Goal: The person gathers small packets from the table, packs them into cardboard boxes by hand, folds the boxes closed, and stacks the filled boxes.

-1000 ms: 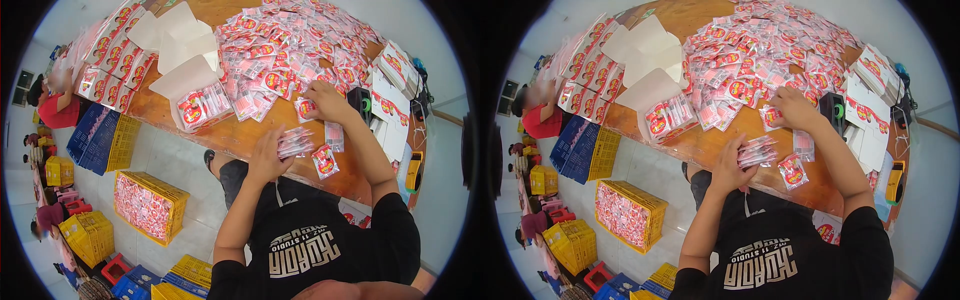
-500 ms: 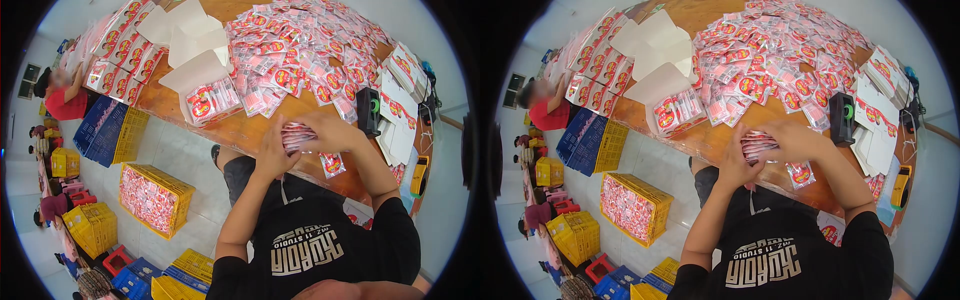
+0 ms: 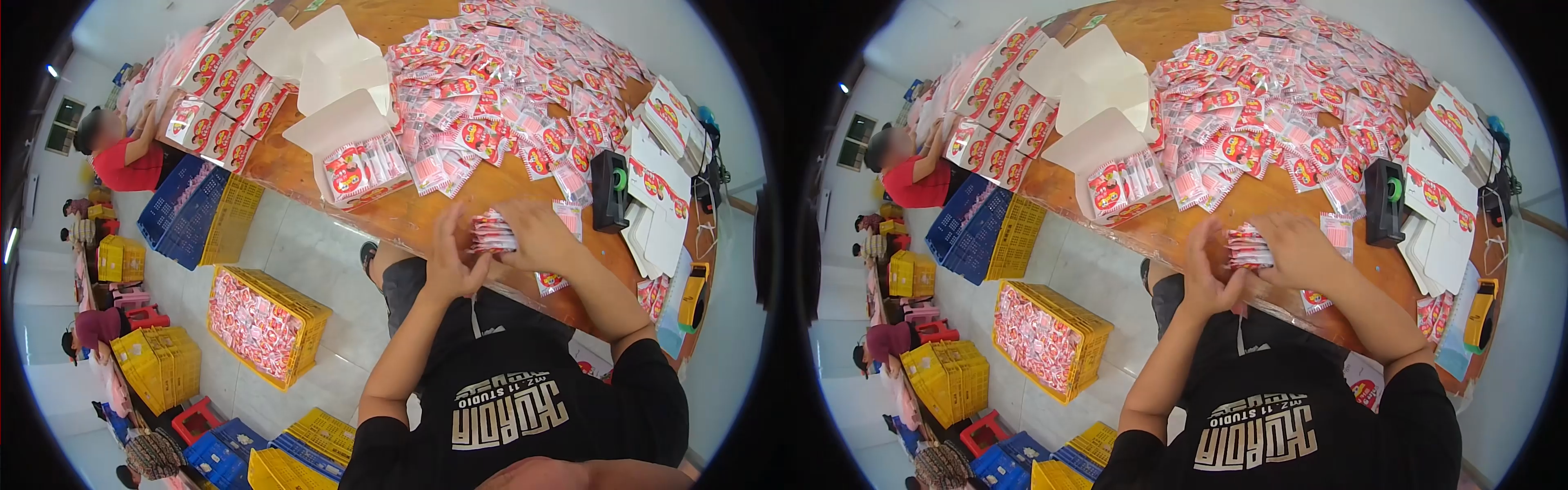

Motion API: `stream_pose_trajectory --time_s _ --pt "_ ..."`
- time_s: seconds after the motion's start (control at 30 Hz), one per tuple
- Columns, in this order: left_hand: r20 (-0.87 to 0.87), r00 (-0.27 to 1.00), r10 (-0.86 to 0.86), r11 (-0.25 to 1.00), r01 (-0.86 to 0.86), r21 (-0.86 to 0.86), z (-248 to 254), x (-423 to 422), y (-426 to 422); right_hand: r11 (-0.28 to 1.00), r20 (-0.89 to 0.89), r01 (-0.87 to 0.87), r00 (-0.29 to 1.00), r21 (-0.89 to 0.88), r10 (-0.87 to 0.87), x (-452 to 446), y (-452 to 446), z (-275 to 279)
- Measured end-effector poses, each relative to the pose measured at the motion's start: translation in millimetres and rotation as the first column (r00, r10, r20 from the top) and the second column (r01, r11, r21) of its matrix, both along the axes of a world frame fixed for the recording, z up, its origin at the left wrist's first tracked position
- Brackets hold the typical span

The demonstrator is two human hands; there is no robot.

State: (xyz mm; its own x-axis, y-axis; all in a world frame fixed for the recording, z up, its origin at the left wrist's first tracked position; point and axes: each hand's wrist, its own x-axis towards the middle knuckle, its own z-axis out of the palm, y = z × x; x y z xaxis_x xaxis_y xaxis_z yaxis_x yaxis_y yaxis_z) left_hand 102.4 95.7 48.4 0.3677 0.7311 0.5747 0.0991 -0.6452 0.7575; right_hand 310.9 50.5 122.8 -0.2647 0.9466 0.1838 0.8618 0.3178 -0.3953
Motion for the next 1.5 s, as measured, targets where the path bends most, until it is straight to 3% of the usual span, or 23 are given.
stream_pose_trajectory --time_s 0.07,0.23,0.27,0.33,0.37,0.43,0.5,0.57,0.6,0.67,0.73,0.8,0.87,0.9,0.97,1.07,1.13,1.17,1.23,1.27,1.4,1.47,1.5 --pt "0.051 0.997 0.051 0.995 -0.046 -0.091 -7.0 -7.2 -9.6 0.985 0.046 0.020 0.999 -0.170 -0.012 -5.0 -4.1 -1.9" --pt "0.088 0.987 0.136 0.988 -0.128 -0.081 22.4 -34.3 -31.4 0.997 -0.030 0.031 0.999 -0.064 -0.033 -1.3 -8.9 -10.3" --pt "0.139 0.985 0.102 0.993 -0.092 -0.076 43.3 -39.4 -37.0 0.999 -0.057 0.037 0.998 -0.038 -0.039 1.8 -11.9 -9.2" --pt "0.497 0.862 -0.101 0.979 0.175 -0.104 109.0 -42.3 -56.8 0.993 -0.104 0.050 0.993 -0.107 -0.061 -3.3 -23.4 11.9" --pt "0.495 0.856 -0.149 0.972 0.220 -0.088 146.6 -52.5 -66.3 0.986 -0.149 0.040 0.987 -0.160 -0.064 -5.7 -27.1 23.4" --pt "0.624 0.641 -0.447 0.874 0.462 0.151 202.5 -46.6 -66.3 0.944 -0.349 -0.078 0.936 -0.320 -0.041 -12.7 -35.8 27.5" --pt "0.741 0.656 -0.143 0.921 0.363 -0.144 264.1 -32.1 -93.5 0.871 -0.602 -0.333 0.797 -0.361 0.055 -19.4 -45.6 16.9" --pt "0.744 0.632 -0.217 0.915 0.397 -0.070 270.2 -19.8 -87.4 0.756 -0.890 -0.546 0.444 -0.363 -0.106 -27.2 -58.7 5.5" --pt "0.743 0.602 -0.291 0.902 0.432 0.003 271.5 -13.7 -82.5 0.738 -0.871 -0.573 0.490 -0.357 -0.041 -19.6 -65.9 -2.6" --pt "0.753 0.576 -0.318 0.910 0.409 0.071 269.9 -4.2 -76.3 0.599 -0.851 -0.615 0.458 -0.512 -0.257 -4.3 -79.6 -10.6" --pt "0.757 0.560 -0.335 0.916 0.381 0.124 263.9 -9.7 -67.5 0.608 -0.881 -0.639 0.300 -0.471 -0.367 10.0 -88.5 -36.6" --pt "0.536 0.612 -0.582 0.788 0.587 0.185 254.5 -31.9 -50.3 0.576 -0.781 -0.553 0.258 -0.603 -0.569 31.8 -96.2 -45.6" --pt "0.553 0.610 -0.568 0.794 0.582 0.173 255.0 -27.8 -54.5 0.792 -0.862 -0.341 0.173 -0.506 -0.476 58.4 -90.9 -92.1" --pt "0.563 0.617 -0.550 0.806 0.570 0.163 255.9 -26.7 -55.7 0.785 -0.842 -0.318 0.098 -0.532 -0.531 63.0 -79.4 -94.0" --pt "0.546 0.604 -0.581 0.778 0.610 0.154 259.0 -31.1 -53.6 0.780 -0.837 -0.305 0.241 -0.547 -0.492 81.6 -53.6 -71.2" --pt "0.509 0.578 -0.638 0.728 0.669 0.152 260.7 -37.7 -50.1 0.710 -0.803 -0.377 0.286 -0.595 -0.522 94.6 -11.7 -48.5" --pt "0.492 0.570 -0.658 0.712 0.683 0.162 260.7 -32.6 -54.3 0.824 -0.731 -0.181 0.588 -0.537 -0.347 90.9 2.7 -34.7" --pt "0.599 0.601 -0.530 0.824 0.533 0.194 260.0 -19.7 -64.2 0.869 -0.624 -0.137 0.749 -0.475 -0.223 85.4 7.7 -18.7" --pt "0.696 0.605 -0.385 0.913 0.359 0.193 260.5 -19.8 -68.2 0.927 -0.240 0.034 0.962 -0.374 -0.132 63.7 -0.4 23.6" --pt "0.624 0.686 -0.374 0.920 0.361 0.155 262.1 -30.4 -65.2 0.950 -0.040 0.082 0.994 -0.302 -0.099 55.7 -7.9 31.2" --pt "0.398 0.795 -0.458 0.888 0.431 0.161 267.0 -40.3 -51.1 0.977 0.117 0.115 0.989 -0.181 -0.094 29.7 -29.6 24.6" --pt "0.422 0.774 -0.472 0.879 0.449 0.159 251.7 -34.8 -50.3 0.969 0.142 0.139 0.984 -0.205 -0.111 21.6 -33.2 11.1" --pt "0.498 0.737 -0.457 0.888 0.347 0.303 234.1 -29.5 -47.2 0.977 0.152 0.135 0.982 -0.163 -0.111 19.3 -34.7 8.1"
